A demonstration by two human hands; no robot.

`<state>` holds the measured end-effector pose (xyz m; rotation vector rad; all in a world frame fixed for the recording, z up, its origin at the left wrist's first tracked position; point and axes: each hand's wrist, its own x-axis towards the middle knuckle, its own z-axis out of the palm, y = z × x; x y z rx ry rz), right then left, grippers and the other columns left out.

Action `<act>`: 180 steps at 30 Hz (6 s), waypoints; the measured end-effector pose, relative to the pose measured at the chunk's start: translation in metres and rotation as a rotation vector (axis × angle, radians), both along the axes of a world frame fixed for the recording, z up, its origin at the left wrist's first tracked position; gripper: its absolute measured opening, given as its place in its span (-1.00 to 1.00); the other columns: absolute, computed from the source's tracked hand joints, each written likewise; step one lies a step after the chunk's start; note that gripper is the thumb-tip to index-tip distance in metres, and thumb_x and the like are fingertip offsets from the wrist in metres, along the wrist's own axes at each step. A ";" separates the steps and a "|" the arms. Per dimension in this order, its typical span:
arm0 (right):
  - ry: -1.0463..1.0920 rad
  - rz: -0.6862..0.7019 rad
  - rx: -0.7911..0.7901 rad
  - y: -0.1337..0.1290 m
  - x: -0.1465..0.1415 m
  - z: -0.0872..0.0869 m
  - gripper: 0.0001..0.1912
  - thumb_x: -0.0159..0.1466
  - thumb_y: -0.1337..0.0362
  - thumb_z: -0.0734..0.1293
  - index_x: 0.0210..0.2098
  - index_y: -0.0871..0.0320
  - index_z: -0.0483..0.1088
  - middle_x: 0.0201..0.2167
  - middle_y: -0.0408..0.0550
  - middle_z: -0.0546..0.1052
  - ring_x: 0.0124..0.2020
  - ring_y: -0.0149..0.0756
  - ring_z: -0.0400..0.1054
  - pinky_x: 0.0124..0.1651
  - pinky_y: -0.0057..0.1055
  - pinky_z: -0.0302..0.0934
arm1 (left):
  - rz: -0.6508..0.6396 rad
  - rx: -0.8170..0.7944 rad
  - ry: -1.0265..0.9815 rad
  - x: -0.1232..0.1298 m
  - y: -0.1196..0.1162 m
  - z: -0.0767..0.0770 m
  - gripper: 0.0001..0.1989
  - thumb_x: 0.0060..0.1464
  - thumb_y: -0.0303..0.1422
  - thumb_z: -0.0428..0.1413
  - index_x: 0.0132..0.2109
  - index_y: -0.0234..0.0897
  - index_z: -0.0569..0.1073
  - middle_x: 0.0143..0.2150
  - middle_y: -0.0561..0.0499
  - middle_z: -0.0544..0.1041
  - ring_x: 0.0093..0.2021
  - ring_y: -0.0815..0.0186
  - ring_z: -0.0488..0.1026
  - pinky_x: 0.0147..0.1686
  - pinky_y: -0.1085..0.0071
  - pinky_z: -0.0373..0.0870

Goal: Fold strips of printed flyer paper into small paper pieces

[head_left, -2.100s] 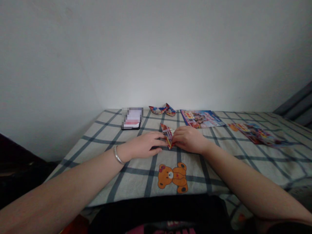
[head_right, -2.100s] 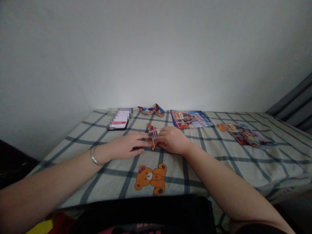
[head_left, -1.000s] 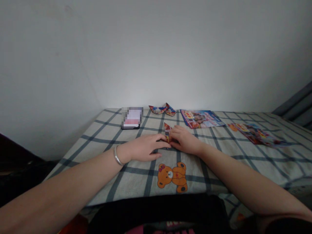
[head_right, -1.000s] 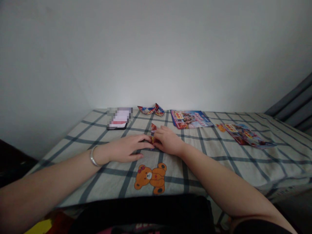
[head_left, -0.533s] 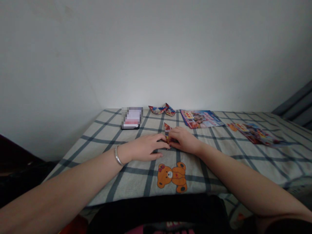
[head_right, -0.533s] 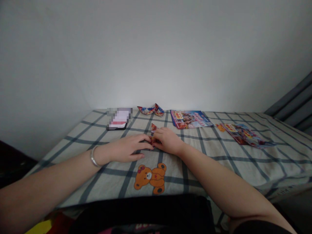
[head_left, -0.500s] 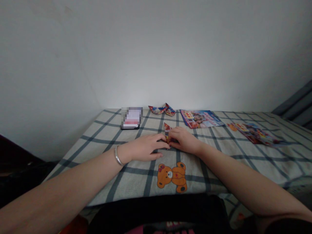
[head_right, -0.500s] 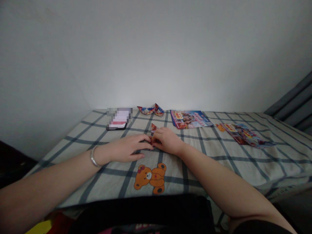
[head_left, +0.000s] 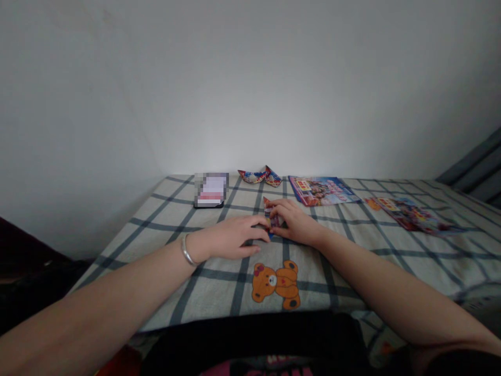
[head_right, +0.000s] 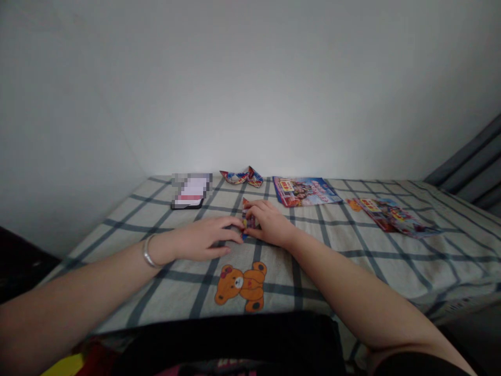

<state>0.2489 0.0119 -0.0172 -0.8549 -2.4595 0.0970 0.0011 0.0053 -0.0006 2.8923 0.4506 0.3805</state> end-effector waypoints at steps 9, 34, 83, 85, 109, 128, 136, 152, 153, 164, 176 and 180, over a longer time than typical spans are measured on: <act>-0.009 -0.082 -0.076 0.005 0.003 -0.007 -0.59 0.20 0.19 0.43 0.01 0.13 0.33 0.18 0.13 0.38 0.22 -0.05 0.24 0.24 -0.01 0.14 | 0.006 0.009 -0.003 -0.001 0.002 -0.001 -0.63 0.20 -0.34 0.11 0.15 -0.16 0.42 0.22 -0.12 0.34 0.16 0.13 0.36 0.17 0.18 0.33; -0.128 -0.092 -0.124 0.006 0.005 -0.009 -0.43 0.24 0.30 0.30 0.21 0.18 0.13 0.30 0.21 0.22 0.35 -0.06 0.05 0.34 0.02 -0.01 | -0.009 0.000 -0.033 0.002 0.004 -0.002 -0.71 0.20 -0.36 0.11 0.07 -0.16 0.48 0.15 -0.11 0.40 0.13 0.17 0.39 0.17 0.20 0.34; 0.006 -0.097 -0.171 0.008 0.006 -0.007 -0.26 0.25 0.27 0.33 0.36 0.17 0.04 0.30 0.21 0.26 0.30 -0.05 0.17 0.34 0.02 0.06 | 0.305 0.144 -0.043 -0.004 0.013 -0.022 -0.41 0.29 -0.15 -0.01 0.34 -0.34 0.13 0.34 -0.25 0.23 0.33 0.06 0.17 0.29 0.08 0.15; 0.053 -0.106 -0.203 0.009 0.006 -0.008 -0.22 0.24 0.26 0.35 0.38 0.15 0.01 0.32 0.21 0.24 0.33 -0.05 0.13 0.37 0.03 0.02 | 0.309 0.136 -0.049 -0.004 0.011 -0.021 -0.38 0.28 -0.17 0.00 0.37 -0.31 0.06 0.36 -0.25 0.19 0.34 0.07 0.15 0.29 0.10 0.16; 0.504 0.058 -0.482 0.003 -0.007 -0.005 0.13 0.18 0.36 0.38 0.43 -0.06 -0.50 0.32 0.14 0.17 0.36 -0.15 0.10 0.37 -0.06 0.06 | 0.264 0.301 -0.002 0.004 -0.001 -0.009 -0.35 0.25 -0.33 0.04 0.40 -0.21 0.00 0.45 -0.11 0.02 0.41 0.09 0.00 0.35 0.12 0.03; 0.701 0.113 -0.641 0.006 -0.001 -0.006 -0.11 0.18 0.40 0.36 0.41 -0.06 -0.06 0.35 0.00 0.17 0.38 -0.21 0.04 0.40 -0.17 0.01 | 0.363 0.418 -0.045 0.005 -0.001 -0.009 -0.45 0.25 -0.36 -0.01 0.35 -0.21 0.14 0.37 -0.11 0.21 0.32 0.11 0.18 0.31 0.09 0.12; 0.729 0.144 -0.661 0.010 0.001 -0.008 -0.15 0.20 0.38 0.36 0.39 -0.09 -0.03 0.28 -0.02 0.29 0.36 -0.24 0.11 0.41 -0.14 -0.02 | 0.380 0.418 -0.089 0.005 -0.001 -0.008 -0.51 0.26 -0.34 -0.01 0.31 -0.22 0.21 0.33 -0.13 0.26 0.27 0.10 0.26 0.29 0.05 0.14; 0.650 0.173 -0.626 0.005 -0.003 -0.010 -0.20 0.24 0.39 0.32 0.38 -0.14 -0.01 0.26 -0.03 0.29 0.34 -0.23 0.12 0.39 -0.13 0.05 | 0.392 0.339 -0.174 0.010 0.000 -0.011 -0.72 0.27 -0.31 0.04 0.05 -0.36 0.26 -0.05 -0.21 0.49 -0.03 0.09 0.47 0.01 0.08 0.43; 0.650 0.174 -0.624 0.004 -0.003 -0.010 -0.19 0.24 0.39 0.33 0.39 -0.14 -0.03 0.25 -0.02 0.29 0.34 -0.22 0.13 0.38 -0.11 0.06 | 0.387 0.327 -0.187 0.010 0.000 -0.012 -0.73 0.28 -0.31 0.03 0.04 -0.35 0.26 -0.06 -0.20 0.49 -0.05 0.09 0.48 -0.02 0.09 0.44; 0.577 0.200 -0.624 -0.002 -0.007 -0.004 -0.17 0.24 0.40 0.33 0.40 -0.09 -0.07 0.27 0.02 0.25 0.35 -0.20 0.10 0.39 -0.12 0.04 | 0.417 0.157 -0.317 0.007 0.007 -0.021 -0.55 0.30 -0.30 -0.04 0.24 -0.38 0.07 0.11 -0.31 0.43 0.08 0.09 0.47 0.04 0.12 0.46; 0.603 0.185 -0.629 0.001 -0.008 -0.007 -0.39 0.22 0.42 0.30 0.23 -0.02 0.14 0.22 0.03 0.28 0.32 -0.20 0.16 0.33 -0.08 0.15 | 0.385 0.080 -0.225 0.008 0.010 -0.016 -0.59 0.28 -0.41 -0.11 0.24 -0.32 0.17 0.20 -0.21 0.40 0.19 0.16 0.38 0.18 0.14 0.36; 0.586 0.168 -0.600 0.000 -0.009 -0.007 -0.46 0.19 0.44 0.28 0.13 0.00 0.18 0.16 0.00 0.31 0.27 -0.25 0.21 0.28 -0.14 0.22 | 0.356 0.056 -0.196 0.008 0.012 -0.017 -0.69 0.28 -0.42 -0.14 0.12 -0.31 0.29 0.09 -0.16 0.47 0.12 0.19 0.42 0.14 0.16 0.39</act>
